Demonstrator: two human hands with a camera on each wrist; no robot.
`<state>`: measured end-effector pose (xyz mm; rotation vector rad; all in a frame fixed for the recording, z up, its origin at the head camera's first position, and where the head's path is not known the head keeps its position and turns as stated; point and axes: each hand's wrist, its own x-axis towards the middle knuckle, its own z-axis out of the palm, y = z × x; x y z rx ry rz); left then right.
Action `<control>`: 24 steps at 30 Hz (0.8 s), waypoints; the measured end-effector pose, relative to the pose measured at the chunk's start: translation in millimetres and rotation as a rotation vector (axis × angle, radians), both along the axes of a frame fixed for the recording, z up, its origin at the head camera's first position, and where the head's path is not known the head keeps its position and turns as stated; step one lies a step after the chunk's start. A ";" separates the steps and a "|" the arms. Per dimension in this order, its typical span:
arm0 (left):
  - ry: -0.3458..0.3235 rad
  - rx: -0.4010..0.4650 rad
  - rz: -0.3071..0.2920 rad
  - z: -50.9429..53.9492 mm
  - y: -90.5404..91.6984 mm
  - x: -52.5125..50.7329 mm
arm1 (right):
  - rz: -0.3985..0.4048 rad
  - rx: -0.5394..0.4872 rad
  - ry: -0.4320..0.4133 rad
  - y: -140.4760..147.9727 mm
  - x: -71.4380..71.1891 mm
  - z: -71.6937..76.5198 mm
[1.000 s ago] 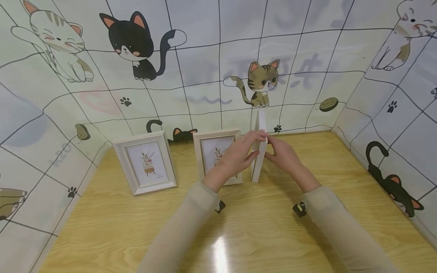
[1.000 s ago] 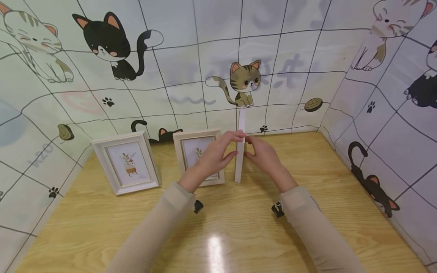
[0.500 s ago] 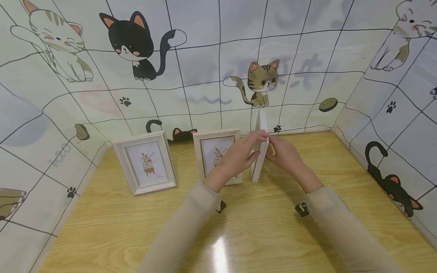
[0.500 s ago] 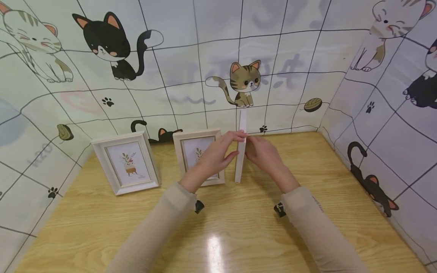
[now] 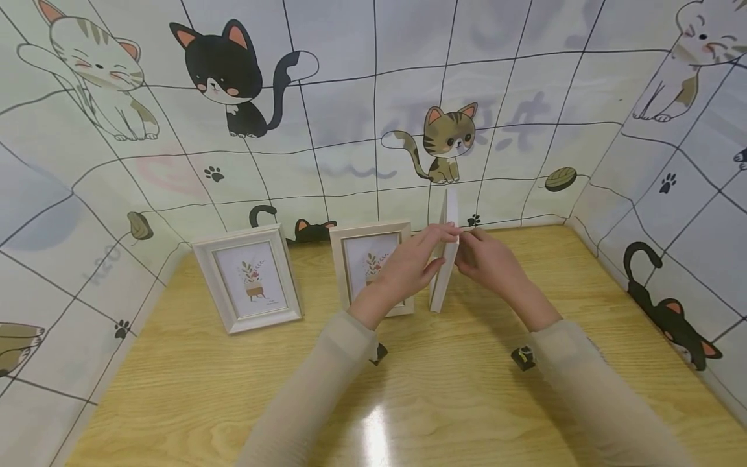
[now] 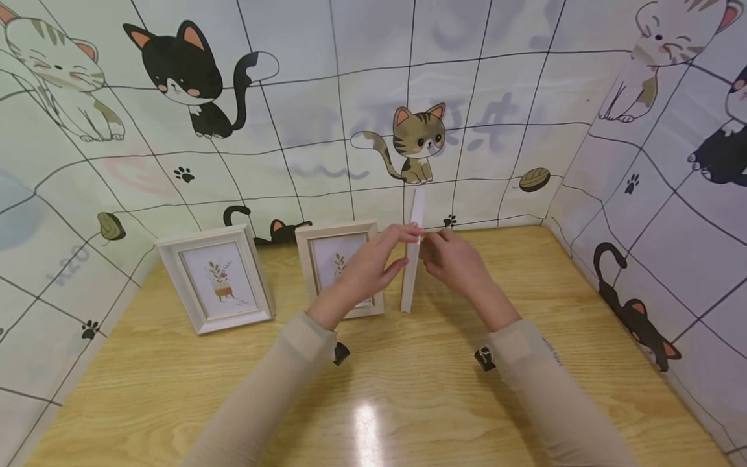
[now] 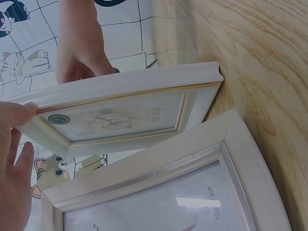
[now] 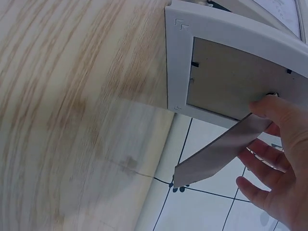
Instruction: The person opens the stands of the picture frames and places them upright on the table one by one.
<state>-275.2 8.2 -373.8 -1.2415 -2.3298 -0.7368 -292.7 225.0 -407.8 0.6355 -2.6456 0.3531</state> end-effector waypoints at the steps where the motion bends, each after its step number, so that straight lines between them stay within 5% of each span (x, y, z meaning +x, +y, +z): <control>1: -0.001 0.000 -0.001 -0.1 -0.1 -0.3 | 0.001 0.007 0.005 0.5 -0.1 0.0; 24: -0.006 -0.005 -0.002 2.5 -0.2 0.4 | -0.006 0.053 0.078 2.9 0.0 -2.0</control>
